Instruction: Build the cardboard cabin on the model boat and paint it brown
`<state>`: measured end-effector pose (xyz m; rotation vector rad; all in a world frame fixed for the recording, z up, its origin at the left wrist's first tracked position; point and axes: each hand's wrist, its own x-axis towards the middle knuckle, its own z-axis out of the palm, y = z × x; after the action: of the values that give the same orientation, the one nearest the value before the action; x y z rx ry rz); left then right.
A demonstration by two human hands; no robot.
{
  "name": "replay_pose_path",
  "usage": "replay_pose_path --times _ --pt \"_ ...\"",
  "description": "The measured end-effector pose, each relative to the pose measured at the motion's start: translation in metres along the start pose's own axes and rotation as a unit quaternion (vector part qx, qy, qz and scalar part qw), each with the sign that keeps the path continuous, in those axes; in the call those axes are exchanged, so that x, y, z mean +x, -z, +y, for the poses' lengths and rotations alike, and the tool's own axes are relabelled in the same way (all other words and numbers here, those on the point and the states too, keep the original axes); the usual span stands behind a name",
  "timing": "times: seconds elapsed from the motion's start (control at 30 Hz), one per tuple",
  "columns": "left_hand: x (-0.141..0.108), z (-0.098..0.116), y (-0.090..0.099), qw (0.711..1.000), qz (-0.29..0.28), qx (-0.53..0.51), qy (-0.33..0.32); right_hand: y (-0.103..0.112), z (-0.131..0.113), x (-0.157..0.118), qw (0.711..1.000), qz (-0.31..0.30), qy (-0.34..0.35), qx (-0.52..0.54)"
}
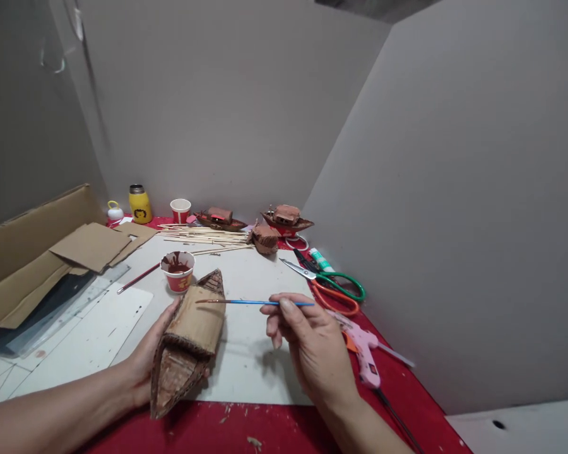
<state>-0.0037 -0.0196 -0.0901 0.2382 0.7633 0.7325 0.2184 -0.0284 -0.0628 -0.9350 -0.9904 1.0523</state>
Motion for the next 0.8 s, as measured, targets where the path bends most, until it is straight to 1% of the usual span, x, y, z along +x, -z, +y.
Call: replay_pose_path --times 0.13,0.27,0.4,0.47,0.53,0.67,0.8 --pt "-0.004 -0.003 -0.002 1.000 0.005 0.010 -0.013 0.001 0.006 0.002 1.000 -0.004 0.017 0.002" --pt "-0.002 -0.005 0.001 1.000 0.010 0.006 -0.018 0.006 0.010 -0.001 1.000 -0.015 0.012 -0.013" --pt "-0.001 -0.005 0.003 1.000 0.000 0.016 -0.010 0.011 0.007 -0.008 0.998 -0.062 -0.018 -0.024" --pt "0.000 -0.005 0.003 1.000 0.003 0.025 -0.011 0.012 0.004 -0.010 0.996 -0.079 -0.022 -0.019" --pt "0.000 -0.006 0.003 1.000 0.006 0.025 -0.012 0.012 0.003 -0.010 0.998 -0.067 -0.009 -0.012" --pt "-0.001 -0.008 0.005 1.000 -0.001 0.014 -0.022 0.013 0.005 -0.006 0.999 -0.021 0.026 -0.004" --pt "-0.002 -0.010 0.005 0.999 -0.016 0.014 -0.025 0.013 0.010 -0.004 1.000 -0.023 0.016 -0.012"
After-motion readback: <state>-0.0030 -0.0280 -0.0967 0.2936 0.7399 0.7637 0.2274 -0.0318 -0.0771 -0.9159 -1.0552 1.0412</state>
